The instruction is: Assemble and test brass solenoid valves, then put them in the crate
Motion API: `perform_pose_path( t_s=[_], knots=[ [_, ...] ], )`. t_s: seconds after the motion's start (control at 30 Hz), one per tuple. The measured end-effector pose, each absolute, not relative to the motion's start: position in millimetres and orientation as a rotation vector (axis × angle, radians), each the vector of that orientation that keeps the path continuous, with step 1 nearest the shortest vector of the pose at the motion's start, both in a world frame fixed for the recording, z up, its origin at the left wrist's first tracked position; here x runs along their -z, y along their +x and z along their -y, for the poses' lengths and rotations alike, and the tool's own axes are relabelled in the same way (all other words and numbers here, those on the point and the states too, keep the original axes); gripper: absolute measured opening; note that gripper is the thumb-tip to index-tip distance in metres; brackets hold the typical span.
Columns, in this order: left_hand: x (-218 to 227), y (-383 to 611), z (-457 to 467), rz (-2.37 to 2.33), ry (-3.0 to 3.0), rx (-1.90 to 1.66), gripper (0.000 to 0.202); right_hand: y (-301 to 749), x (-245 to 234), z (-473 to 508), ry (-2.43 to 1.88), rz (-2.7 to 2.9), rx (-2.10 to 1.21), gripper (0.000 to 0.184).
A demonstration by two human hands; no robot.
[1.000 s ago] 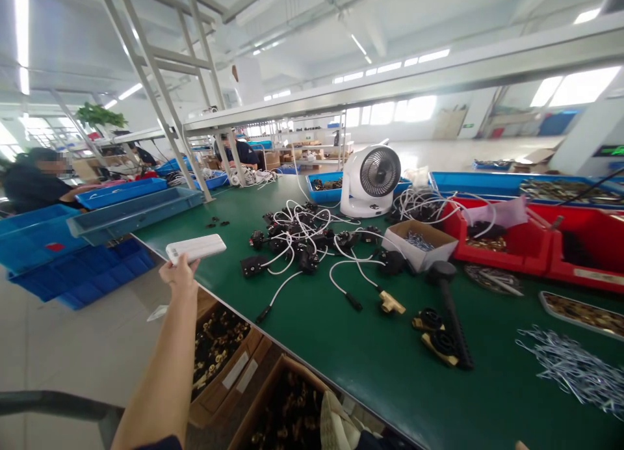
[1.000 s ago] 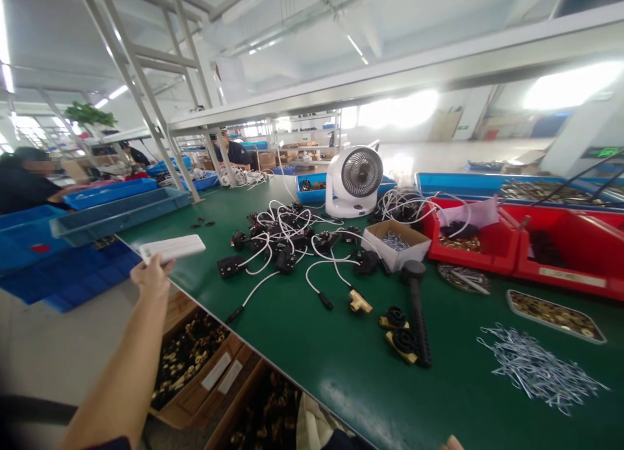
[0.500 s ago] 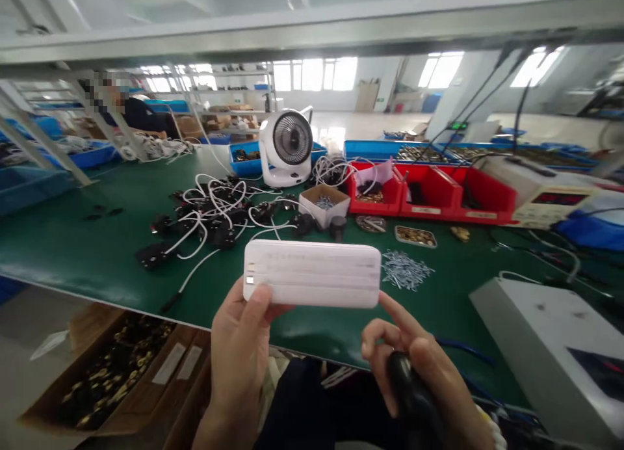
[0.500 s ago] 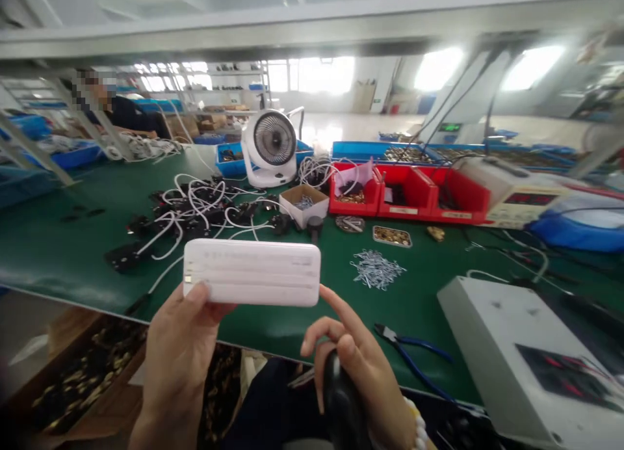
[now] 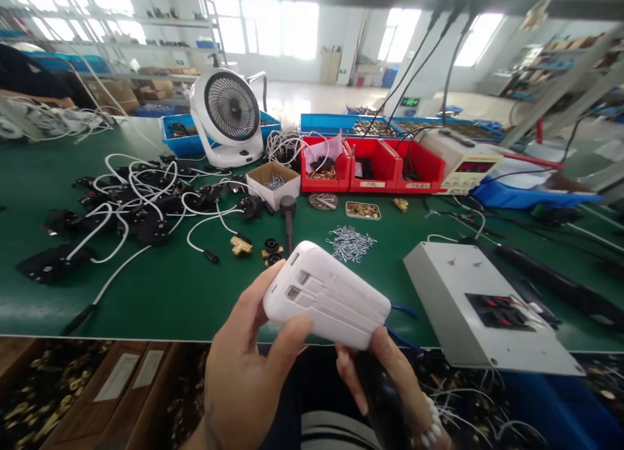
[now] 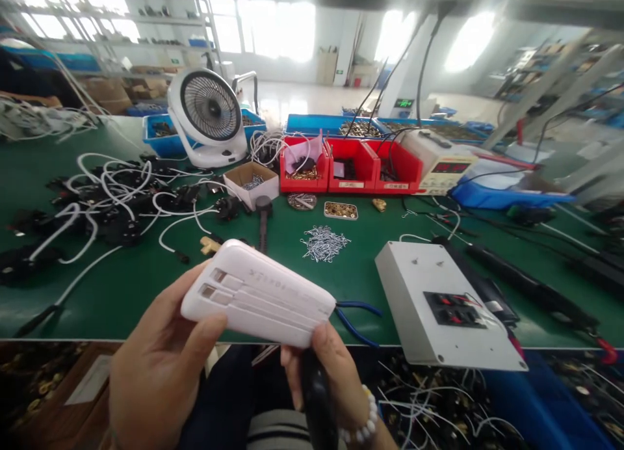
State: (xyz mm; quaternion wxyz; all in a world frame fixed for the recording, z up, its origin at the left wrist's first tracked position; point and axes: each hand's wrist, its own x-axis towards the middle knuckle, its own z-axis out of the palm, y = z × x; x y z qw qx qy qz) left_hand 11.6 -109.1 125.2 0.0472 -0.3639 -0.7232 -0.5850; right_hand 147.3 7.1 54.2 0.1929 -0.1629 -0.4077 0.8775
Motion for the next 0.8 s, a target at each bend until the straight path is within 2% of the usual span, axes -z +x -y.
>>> perform_pose_path(
  t_s=[0.17,0.3,0.5,0.63,0.8],
  knots=[
    [-117.7,17.2,115.4,2.199,-1.120,1.541,0.054,143.1,-47.0,-5.8,-0.336,1.177,-2.530,0.059],
    [-113.4,18.6,117.7,2.160,-1.131,1.500,0.055,138.9,-45.9,-3.4,-0.328,1.134,-2.530,0.058],
    [-111.2,11.8,109.2,1.964,-1.096,1.620,0.053,146.7,-58.8,2.0,-0.422,1.037,-2.454,0.052],
    [-114.6,14.2,101.6,1.922,-1.069,1.720,0.051,153.6,-51.6,5.2,-0.318,0.961,-2.456,0.056],
    [-115.7,21.9,96.6,1.891,-0.895,1.904,0.042,160.3,-59.1,7.4,-0.284,0.998,-2.414,0.052]
  ],
)
